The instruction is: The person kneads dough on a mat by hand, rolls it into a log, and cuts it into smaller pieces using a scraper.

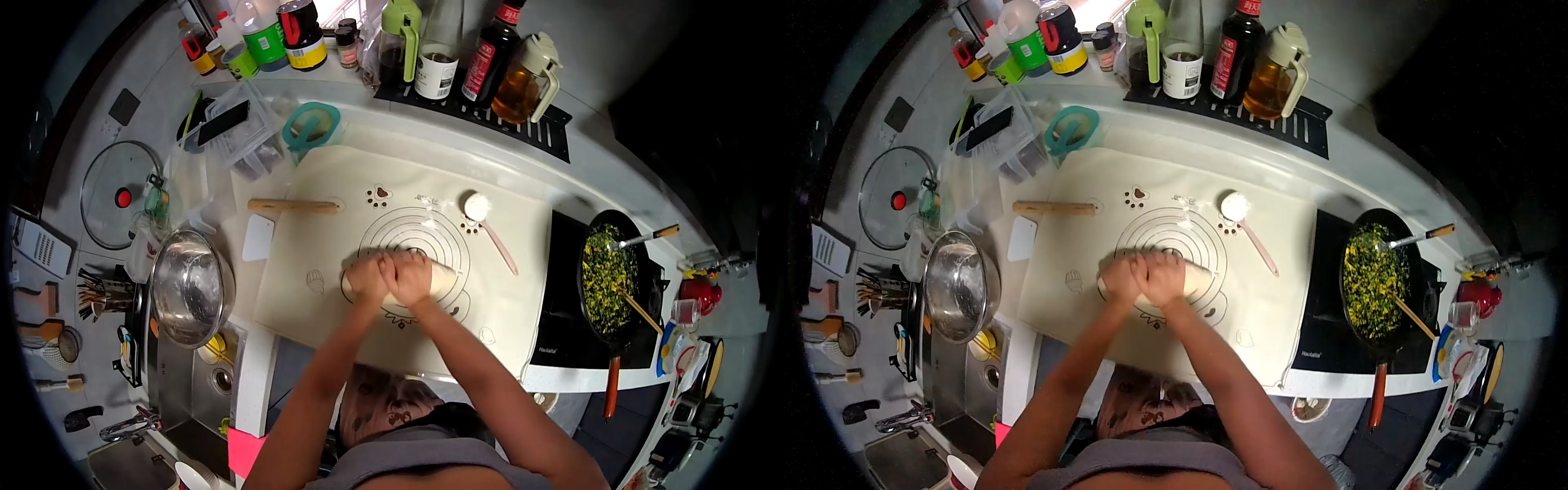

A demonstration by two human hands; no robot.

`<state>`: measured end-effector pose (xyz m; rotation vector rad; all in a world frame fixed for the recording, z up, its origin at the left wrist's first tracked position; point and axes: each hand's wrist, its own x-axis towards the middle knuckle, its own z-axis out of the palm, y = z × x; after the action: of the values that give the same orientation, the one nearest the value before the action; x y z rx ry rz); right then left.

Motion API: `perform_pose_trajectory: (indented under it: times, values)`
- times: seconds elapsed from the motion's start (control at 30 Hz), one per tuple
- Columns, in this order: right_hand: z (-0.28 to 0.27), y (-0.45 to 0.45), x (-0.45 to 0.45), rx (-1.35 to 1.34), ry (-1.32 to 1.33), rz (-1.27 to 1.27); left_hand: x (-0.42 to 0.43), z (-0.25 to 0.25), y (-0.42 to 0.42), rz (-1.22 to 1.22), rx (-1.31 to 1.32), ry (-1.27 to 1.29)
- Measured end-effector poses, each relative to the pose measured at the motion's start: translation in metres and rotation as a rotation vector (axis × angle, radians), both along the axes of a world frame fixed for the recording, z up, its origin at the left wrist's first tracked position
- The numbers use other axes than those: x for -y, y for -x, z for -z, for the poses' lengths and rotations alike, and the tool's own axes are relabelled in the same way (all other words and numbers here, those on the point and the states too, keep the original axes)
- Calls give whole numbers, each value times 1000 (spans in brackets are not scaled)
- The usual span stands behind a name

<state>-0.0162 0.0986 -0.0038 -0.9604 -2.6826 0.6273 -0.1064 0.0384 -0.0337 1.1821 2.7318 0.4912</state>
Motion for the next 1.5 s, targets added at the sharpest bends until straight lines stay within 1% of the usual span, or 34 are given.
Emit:
perform_pose_trajectory:
  times: [0.03, 0.13, 0.23, 0.27, 0.37, 0.4, 0.5, 0.53, 0.63, 0.67, 0.77, 0.9, 1.0, 1.07, 1.1, 1.13, 1.2, 1.27, 1.37, 1.4, 1.5]
  values:
    - [-7, 5, -7, 130, 96, 10, -7, -4, 3, -16, 88, 135]
    - [-8, 15, -29, 181, 261, 87, -29, -18, 14, -39, 291, 204]
    - [-18, -16, -9, -252, -114, 117, -19, -41, -16, 55, -18, -138]
    - [-22, -32, 0, -252, -169, 97, -10, -37, -29, 103, 22, -255]
    - [-12, -93, 27, -256, -313, -46, 31, -26, -61, 267, -239, -482]
    - [-21, -107, 28, -317, -273, -120, 43, -34, -66, 313, -158, -472]
    - [-43, -120, 28, -296, -87, 144, 44, -73, -87, 229, -28, -94]
    - [-34, -117, 23, -353, -203, 161, 37, -72, -97, 267, -219, -285]
    - [15, -127, 20, -415, -38, 101, 32, -23, -121, 380, -285, -401]
    - [29, -130, 21, -476, -133, 107, 29, -23, -122, 395, -391, -512]
    - [25, -124, 12, -415, -129, 113, 20, -23, -114, 403, -284, -501]
    - [32, -110, -11, -422, -146, 155, -4, -19, -95, 437, -265, -488]
    - [37, -100, -29, -288, -10, 179, -22, -21, -83, 414, -151, -404]
    - [17, -88, -37, -57, 169, 317, -36, -9, -71, 415, -68, -323]
    - [8, -80, -42, 55, 255, 386, -46, -12, -66, 416, -30, -287]
    - [10, -75, -48, 95, 266, 432, -52, -18, -64, 380, 70, -168]
    - [21, -68, -62, 121, 240, 433, -64, -16, -59, 329, 140, -85]
    - [20, -67, -61, 162, 225, 406, -64, -24, -55, 301, 231, 7]
    - [13, -79, -38, -51, -12, 285, -58, -10, -41, 234, 510, -59]
    - [16, -88, -24, -278, -81, 229, -54, 21, -28, 241, 714, -249]
    - [8, -123, 12, -442, -215, 132, -2, -54, -43, 384, 11, -133]
